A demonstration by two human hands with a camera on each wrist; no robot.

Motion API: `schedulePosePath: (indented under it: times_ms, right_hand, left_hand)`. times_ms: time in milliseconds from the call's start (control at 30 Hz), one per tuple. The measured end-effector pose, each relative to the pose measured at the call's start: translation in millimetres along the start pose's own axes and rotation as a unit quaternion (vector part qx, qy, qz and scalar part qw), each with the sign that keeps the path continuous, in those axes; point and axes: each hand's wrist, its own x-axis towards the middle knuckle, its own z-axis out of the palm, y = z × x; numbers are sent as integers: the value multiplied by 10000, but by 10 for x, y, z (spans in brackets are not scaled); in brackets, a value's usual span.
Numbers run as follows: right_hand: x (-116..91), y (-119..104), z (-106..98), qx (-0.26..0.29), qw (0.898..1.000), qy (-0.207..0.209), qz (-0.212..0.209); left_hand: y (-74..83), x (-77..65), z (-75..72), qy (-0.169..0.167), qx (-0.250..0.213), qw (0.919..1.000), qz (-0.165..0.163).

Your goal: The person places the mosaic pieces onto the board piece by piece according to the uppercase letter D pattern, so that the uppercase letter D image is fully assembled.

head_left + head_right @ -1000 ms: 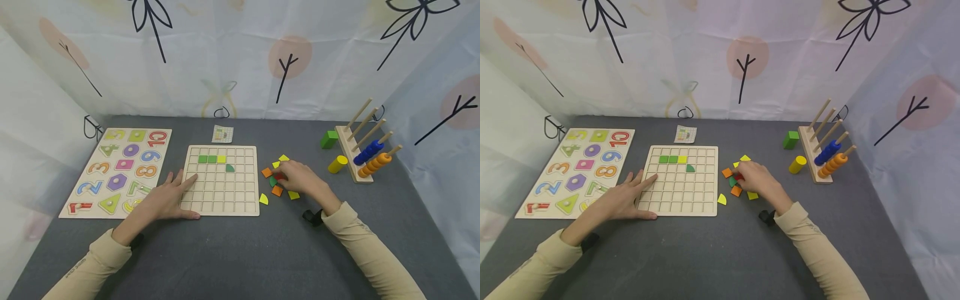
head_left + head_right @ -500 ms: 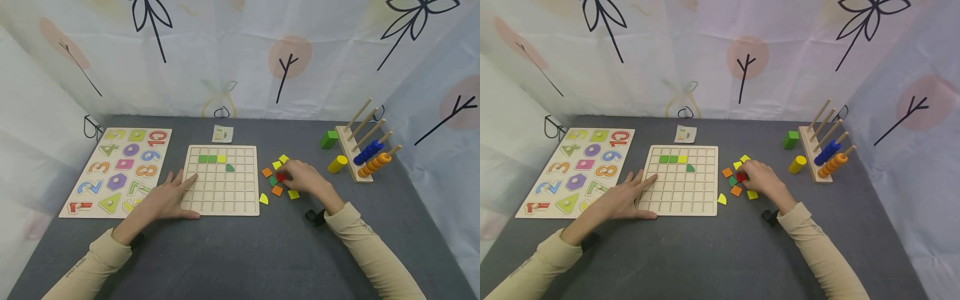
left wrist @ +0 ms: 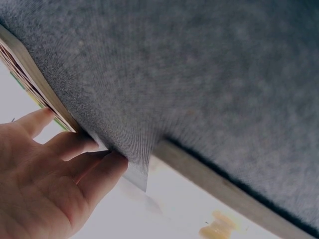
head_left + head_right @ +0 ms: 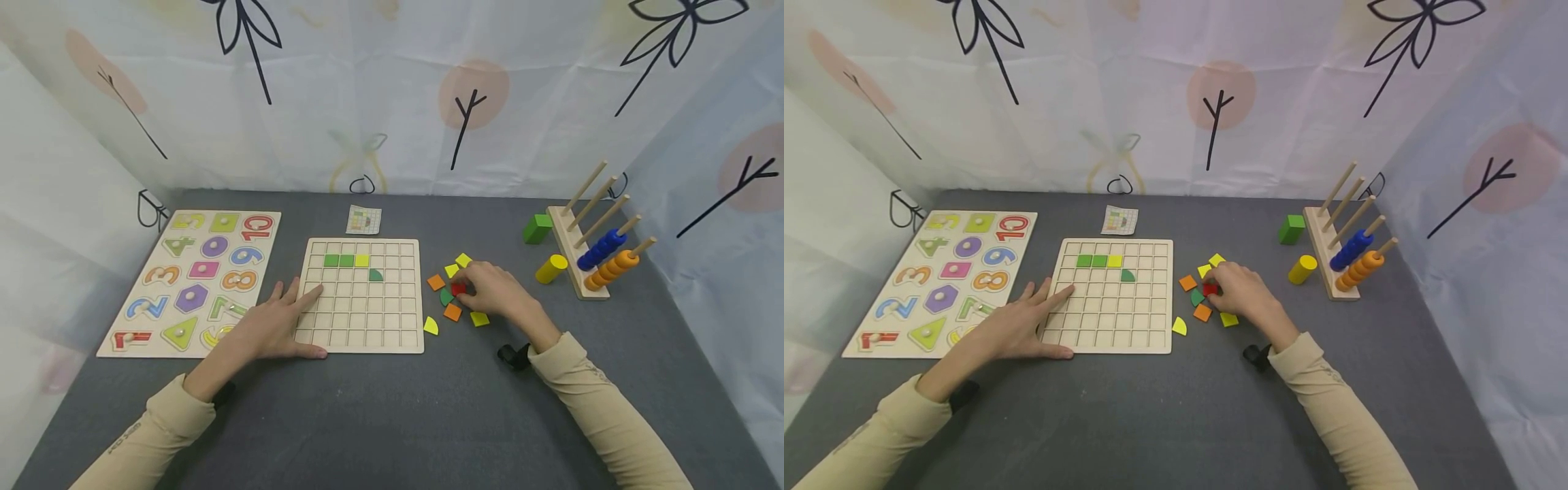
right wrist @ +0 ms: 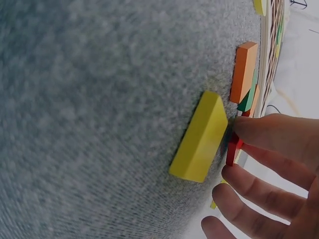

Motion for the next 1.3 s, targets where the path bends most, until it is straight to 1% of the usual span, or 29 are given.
schedulePosePath:
  times_ms: [200, 367, 633, 800, 967, 1300]
  right_hand:
    - [8, -25, -4, -43, 9999, 138, -5]
    - [28, -86, -13, 92, 9997, 241, 19]
    - [116, -272, 7, 123, 9991, 415, -28]
    - [201, -404, 31, 151, 9985, 492, -194]
    - [303, -539, 69, 136, 9977, 500, -444]
    - [497, -811, 130, 164, 9986, 286, -408]
  left_hand:
    - [7, -2, -8, -8, -5, 10000, 3]
    - [10, -3, -12, -13, -6, 10000, -16]
    - [7, 3, -6, -42, -10, 10000, -37]
    - [4, 4, -4, -22, -17, 10000, -41]
    - [5, 3, -6, -24, -16, 10000, -48]
    - [4, 5, -6, -24, -25, 10000, -49]
